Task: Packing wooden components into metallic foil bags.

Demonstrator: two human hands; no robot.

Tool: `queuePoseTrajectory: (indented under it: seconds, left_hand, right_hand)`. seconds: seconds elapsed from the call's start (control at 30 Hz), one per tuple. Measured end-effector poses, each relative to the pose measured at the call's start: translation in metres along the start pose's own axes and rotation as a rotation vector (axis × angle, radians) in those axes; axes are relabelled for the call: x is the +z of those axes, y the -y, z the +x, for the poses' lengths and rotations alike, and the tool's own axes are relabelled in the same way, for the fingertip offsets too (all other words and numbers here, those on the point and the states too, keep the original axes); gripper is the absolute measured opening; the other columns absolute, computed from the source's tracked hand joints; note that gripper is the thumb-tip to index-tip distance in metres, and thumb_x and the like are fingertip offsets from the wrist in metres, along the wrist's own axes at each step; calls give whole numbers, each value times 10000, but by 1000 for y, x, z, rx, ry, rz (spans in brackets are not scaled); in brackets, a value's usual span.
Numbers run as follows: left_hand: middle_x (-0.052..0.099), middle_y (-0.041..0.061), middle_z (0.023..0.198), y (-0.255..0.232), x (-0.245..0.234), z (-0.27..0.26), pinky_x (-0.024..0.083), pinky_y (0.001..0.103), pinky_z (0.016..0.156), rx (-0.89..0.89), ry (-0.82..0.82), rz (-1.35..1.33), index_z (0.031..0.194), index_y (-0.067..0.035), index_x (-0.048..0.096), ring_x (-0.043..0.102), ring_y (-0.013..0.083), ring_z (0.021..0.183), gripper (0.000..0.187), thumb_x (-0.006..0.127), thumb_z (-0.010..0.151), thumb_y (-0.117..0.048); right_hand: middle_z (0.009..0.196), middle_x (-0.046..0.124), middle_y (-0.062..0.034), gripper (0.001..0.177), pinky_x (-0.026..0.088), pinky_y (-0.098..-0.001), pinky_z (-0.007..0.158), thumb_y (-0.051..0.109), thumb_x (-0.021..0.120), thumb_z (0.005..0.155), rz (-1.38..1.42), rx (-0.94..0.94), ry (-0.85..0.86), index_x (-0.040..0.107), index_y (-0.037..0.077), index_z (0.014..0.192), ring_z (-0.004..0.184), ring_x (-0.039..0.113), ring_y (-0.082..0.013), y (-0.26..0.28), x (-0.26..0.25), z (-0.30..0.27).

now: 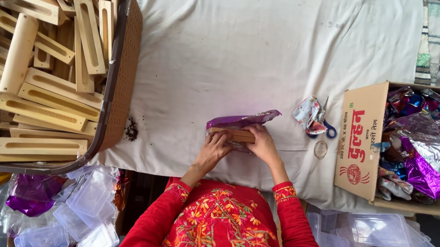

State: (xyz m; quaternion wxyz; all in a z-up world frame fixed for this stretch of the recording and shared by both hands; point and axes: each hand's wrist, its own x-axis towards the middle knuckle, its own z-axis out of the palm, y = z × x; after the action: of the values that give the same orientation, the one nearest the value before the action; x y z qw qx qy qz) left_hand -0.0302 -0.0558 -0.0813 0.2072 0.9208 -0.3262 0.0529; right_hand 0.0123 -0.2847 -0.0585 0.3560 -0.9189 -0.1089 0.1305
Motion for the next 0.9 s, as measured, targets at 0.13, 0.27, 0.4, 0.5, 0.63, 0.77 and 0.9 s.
queuePoseTrajectory:
  seconds: [0.13, 0.27, 0.4, 0.5, 0.63, 0.77, 0.9]
  left_hand:
    - [586, 91, 1349, 0, -11, 6, 399, 493, 1148, -3, -28, -27, 955, -119, 711, 496, 288, 1366, 142, 662, 822, -117]
    - [618, 108, 1325, 6, -12, 15, 418, 487, 1157, -7, -113, -136, 934, -85, 688, 555, 301, 1314, 103, 697, 835, -110]
    - [696, 67, 1211, 13, -13, 24, 491, 430, 1066, -80, -149, -336, 953, -65, 692, 649, 264, 1163, 147, 755, 840, -134]
    - [737, 52, 1096, 15, -11, 27, 548, 405, 920, -178, -142, -390, 940, -79, 715, 690, 267, 1043, 150, 784, 829, -152]
    - [757, 42, 1058, 15, -18, 29, 574, 397, 802, -266, -141, -457, 933, -88, 732, 709, 271, 939, 156, 803, 823, -172]
    - [763, 44, 1041, 21, -26, 44, 580, 390, 749, -321, -151, -548, 971, -99, 750, 727, 277, 872, 186, 803, 822, -194]
    - [764, 70, 975, 35, -34, 60, 579, 390, 717, -408, -74, -657, 1021, -103, 765, 745, 286, 823, 204, 800, 852, -211]
  right_hand:
    - [1166, 645, -73, 491, 510, -433, 959, 92, 804, 703, 12, -8, -3, 683, 133, 1176, 1108, 603, -332, 0, 0, 0]
    - [1154, 675, -92, 501, 515, -440, 967, 223, 854, 718, 45, 5, 1, 674, 129, 1176, 1110, 628, -325, 4, -6, 2]
    - [1206, 694, -108, 664, 536, -441, 952, 414, 854, 795, 257, 40, -13, 579, 104, 1314, 1135, 666, -321, 9, -18, -3]
    - [1187, 672, -130, 620, 543, -457, 890, 346, 876, 727, -2, -8, -89, 657, 93, 1249, 1080, 663, -356, 23, -17, -8]
    - [1237, 689, -66, 452, 564, -404, 936, 235, 793, 785, -59, -60, -140, 698, 113, 1210, 1126, 685, -310, 19, -3, -18]
    - [1211, 710, -69, 358, 547, -393, 926, 243, 782, 851, 31, -4, -178, 732, 83, 1167, 1116, 687, -294, 24, -6, -11]
    - [1140, 744, -103, 254, 531, -416, 953, 261, 751, 923, 25, -134, -244, 775, 66, 1083, 1135, 678, -317, 7, -1, 3]
